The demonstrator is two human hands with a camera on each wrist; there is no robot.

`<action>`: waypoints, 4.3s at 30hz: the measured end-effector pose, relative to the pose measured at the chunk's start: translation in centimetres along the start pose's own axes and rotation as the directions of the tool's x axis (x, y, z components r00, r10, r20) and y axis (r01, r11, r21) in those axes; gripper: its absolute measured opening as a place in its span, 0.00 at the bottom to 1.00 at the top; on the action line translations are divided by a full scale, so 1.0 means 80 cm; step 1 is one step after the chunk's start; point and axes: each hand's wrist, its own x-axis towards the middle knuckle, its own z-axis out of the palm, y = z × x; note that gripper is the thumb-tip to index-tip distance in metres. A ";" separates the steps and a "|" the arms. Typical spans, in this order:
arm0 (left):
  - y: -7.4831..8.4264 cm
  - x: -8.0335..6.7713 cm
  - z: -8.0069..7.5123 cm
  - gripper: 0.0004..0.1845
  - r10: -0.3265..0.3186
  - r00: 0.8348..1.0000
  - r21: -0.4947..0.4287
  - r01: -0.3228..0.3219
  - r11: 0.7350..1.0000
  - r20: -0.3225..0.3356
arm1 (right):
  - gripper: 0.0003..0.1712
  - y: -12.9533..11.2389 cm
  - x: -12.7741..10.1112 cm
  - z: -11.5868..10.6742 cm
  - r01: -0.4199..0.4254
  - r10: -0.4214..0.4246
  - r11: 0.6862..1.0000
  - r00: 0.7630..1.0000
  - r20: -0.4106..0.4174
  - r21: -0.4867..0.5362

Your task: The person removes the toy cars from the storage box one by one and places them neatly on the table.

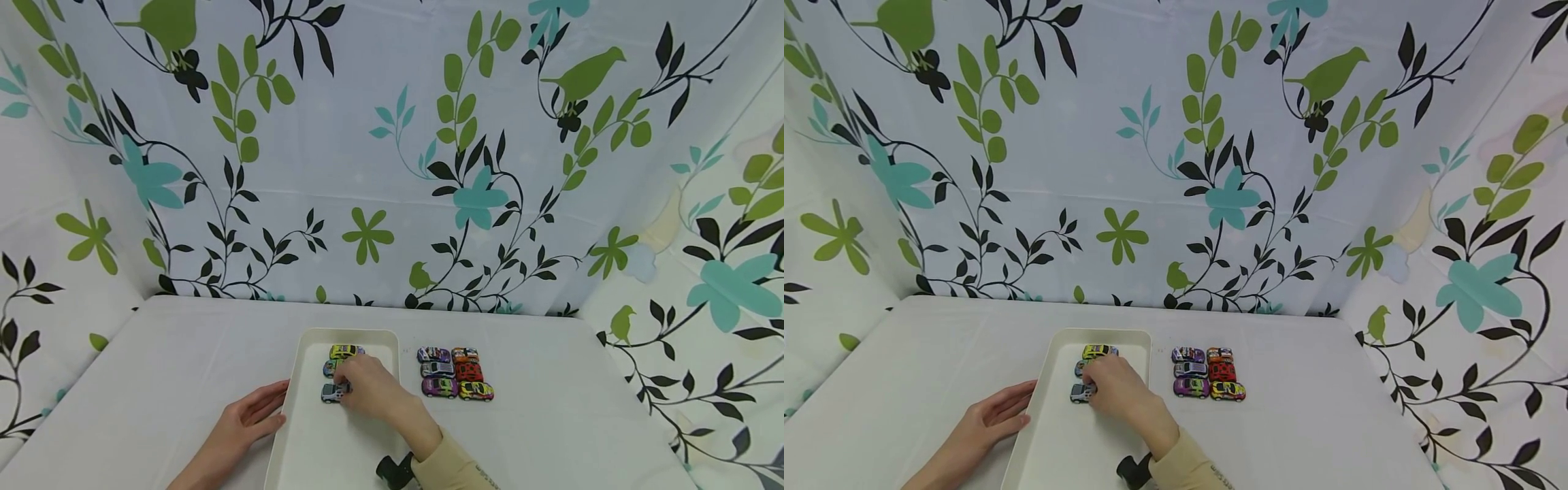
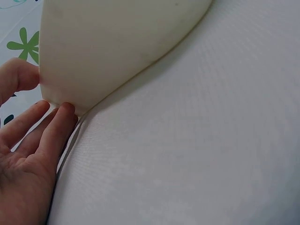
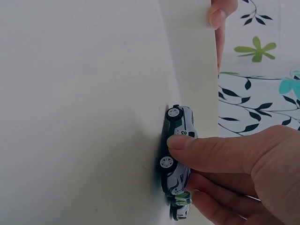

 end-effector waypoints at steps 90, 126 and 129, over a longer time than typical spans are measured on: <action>0.002 0.001 0.001 0.37 -0.028 1.000 0.000 0.028 1.000 -0.010 | 0.20 0.190 -0.156 -0.077 -0.201 0.203 0.979 0.921 -0.332 0.041; 0.002 -0.001 0.001 0.36 -0.040 0.999 0.008 0.040 0.999 -0.019 | 0.17 0.265 -0.174 -0.085 -0.339 0.338 0.939 0.880 -0.334 0.059; 0.001 0.000 0.000 0.36 -0.034 0.999 0.008 0.034 0.999 -0.019 | 0.17 0.266 -0.174 -0.084 -0.336 0.336 0.940 0.881 -0.333 0.060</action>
